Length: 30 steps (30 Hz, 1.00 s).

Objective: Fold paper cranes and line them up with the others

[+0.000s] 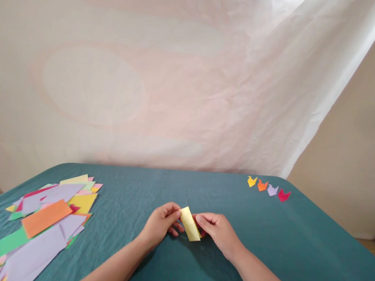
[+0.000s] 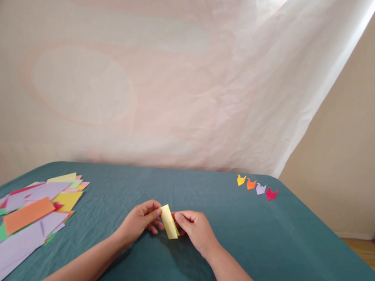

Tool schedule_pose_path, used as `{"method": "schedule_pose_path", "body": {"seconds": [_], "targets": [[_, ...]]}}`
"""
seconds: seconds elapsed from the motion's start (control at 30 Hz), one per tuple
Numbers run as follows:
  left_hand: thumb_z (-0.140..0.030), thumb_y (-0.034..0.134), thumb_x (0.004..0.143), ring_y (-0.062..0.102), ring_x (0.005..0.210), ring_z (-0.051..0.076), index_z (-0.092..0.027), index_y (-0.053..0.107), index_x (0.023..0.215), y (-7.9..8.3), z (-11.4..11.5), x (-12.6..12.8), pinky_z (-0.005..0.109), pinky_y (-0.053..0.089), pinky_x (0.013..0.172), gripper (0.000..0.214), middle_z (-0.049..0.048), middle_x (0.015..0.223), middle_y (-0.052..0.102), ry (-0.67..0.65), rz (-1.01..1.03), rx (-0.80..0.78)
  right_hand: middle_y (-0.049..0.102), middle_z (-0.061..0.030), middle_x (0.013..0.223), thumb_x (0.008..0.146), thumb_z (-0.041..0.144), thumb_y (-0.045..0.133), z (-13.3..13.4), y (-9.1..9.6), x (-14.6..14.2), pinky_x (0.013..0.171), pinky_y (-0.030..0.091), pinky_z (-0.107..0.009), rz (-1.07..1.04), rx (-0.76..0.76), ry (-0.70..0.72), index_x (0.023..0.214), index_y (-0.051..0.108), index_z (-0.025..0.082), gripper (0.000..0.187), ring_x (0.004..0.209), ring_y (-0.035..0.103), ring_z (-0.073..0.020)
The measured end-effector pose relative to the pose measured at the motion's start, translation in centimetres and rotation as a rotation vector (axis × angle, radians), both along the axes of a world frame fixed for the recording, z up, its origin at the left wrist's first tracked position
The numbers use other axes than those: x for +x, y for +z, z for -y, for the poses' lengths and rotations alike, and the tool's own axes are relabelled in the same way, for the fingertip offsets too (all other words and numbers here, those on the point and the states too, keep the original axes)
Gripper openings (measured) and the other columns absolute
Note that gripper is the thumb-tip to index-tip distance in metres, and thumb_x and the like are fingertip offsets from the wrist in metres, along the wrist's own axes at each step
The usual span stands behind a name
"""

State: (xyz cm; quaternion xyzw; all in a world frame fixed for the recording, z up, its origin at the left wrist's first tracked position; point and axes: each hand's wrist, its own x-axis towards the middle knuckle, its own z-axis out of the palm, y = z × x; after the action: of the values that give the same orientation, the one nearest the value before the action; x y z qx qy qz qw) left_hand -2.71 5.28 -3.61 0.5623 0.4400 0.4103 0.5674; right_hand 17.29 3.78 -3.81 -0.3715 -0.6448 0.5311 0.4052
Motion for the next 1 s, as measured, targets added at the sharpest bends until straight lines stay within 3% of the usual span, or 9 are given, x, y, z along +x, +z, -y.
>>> {"method": "schedule_pose_path", "body": {"seconds": [0.13, 0.33, 0.47, 0.57, 0.7, 0.8, 0.9, 1.0], "targets": [[-0.04, 0.058, 0.079, 0.066, 0.058, 0.014, -0.017, 0.05, 0.084, 0.0, 0.0, 0.1, 0.019, 0.047, 0.044, 0.025, 0.0027, 0.075, 0.066, -0.002, 0.014, 0.005, 0.068, -0.0023, 0.078, 0.084, 0.05, 0.054, -0.1, -0.2, 0.0, 0.056, 0.037, -0.023, -0.024, -0.042, 0.052, 0.109, 0.068, 0.02, 0.041, 0.06, 0.051, -0.0122], [-0.041, 0.058, 0.08, 0.064, 0.056, 0.014, -0.017, 0.049, 0.084, -0.1, 0.0, 0.0, 0.019, 0.046, 0.044, 0.026, 0.0021, 0.072, 0.065, -0.003, 0.025, 0.006, 0.069, -0.0034, 0.083, 0.086, 0.047, 0.051, 0.0, 0.0, 0.0, 0.056, 0.04, -0.023, 0.065, 0.012, 0.055, 0.109, 0.068, 0.019, 0.04, 0.065, 0.056, -0.0143], [-0.042, 0.059, 0.079, 0.064, 0.056, 0.014, -0.017, 0.05, 0.085, -0.1, 0.0, 0.1, 0.018, 0.046, 0.044, 0.028, 0.002, 0.071, 0.064, -0.021, 0.021, -0.006, 0.07, -0.0043, 0.088, 0.085, 0.043, 0.053, 0.2, 0.0, -0.4, 0.059, 0.044, -0.024, 0.067, 0.049, -0.018, 0.111, 0.065, 0.018, 0.037, 0.072, 0.06, -0.0171], [-0.043, 0.059, 0.079, 0.064, 0.057, 0.014, -0.016, 0.051, 0.088, 0.2, 0.3, 0.3, 0.019, 0.047, 0.045, 0.03, 0.003, 0.073, 0.064, -0.017, -0.002, -0.004, 0.07, -0.0039, 0.08, 0.085, 0.041, 0.053, 0.4, 0.0, -0.8, 0.061, 0.044, -0.024, 0.144, 0.146, -0.132, 0.096, 0.069, 0.017, 0.03, 0.07, 0.061, -0.0171], [-0.046, 0.061, 0.077, 0.066, 0.074, 0.019, -0.017, 0.043, 0.115, 0.8, 1.2, 1.1, 0.021, 0.051, 0.047, 0.051, 0.0072, 0.09, 0.063, -0.03, -0.019, -0.016, 0.067, -0.0024, 0.067, 0.085, 0.038, 0.053, 1.0, 0.4, -1.4, 0.055, 0.041, -0.024, 0.305, 0.308, -0.336, 0.078, 0.066, 0.02, 0.023, 0.06, 0.06, -0.016], [-0.042, 0.068, 0.072, 0.064, 0.074, 0.019, -0.019, 0.031, 0.131, 0.9, 1.9, 1.8, 0.021, 0.05, 0.045, 0.074, 0.0084, 0.097, 0.061, -0.014, -0.079, 0.019, 0.067, -0.0023, 0.07, 0.084, 0.031, 0.054, 1.6, 0.6, -1.8, 0.059, 0.041, -0.025, 0.365, 0.413, -0.353, 0.08, 0.063, 0.022, 0.014, 0.063, 0.061, -0.017], [-0.031, 0.067, 0.071, 0.062, 0.067, 0.017, -0.019, 0.033, 0.132, 0.6, 2.1, 2.0, 0.021, 0.049, 0.046, 0.071, 0.0049, 0.087, 0.063, 0.007, -0.088, -0.01, 0.067, -0.0019, 0.07, 0.083, 0.027, 0.053, 1.8, 0.5, -1.9, 0.059, 0.041, -0.025, 0.38, 0.42, -0.352, 0.08, 0.061, 0.023, 0.01, 0.063, 0.061, -0.0171], [-0.02, 0.063, 0.07, 0.064, 0.066, 0.016, -0.017, 0.042, 0.125, 0.2, 1.7, 1.6, 0.022, 0.05, 0.051, 0.059, 0.0041, 0.084, 0.066, 0.031, 0.006, -0.084, 0.065, -0.0009, 0.065, 0.083, 0.027, 0.053, 1.4, 0.1, -1.6, 0.055, 0.04, -0.024, 0.326, 0.329, -0.387, 0.076, 0.058, 0.022, 0.011, 0.06, 0.06, -0.0161]]}}
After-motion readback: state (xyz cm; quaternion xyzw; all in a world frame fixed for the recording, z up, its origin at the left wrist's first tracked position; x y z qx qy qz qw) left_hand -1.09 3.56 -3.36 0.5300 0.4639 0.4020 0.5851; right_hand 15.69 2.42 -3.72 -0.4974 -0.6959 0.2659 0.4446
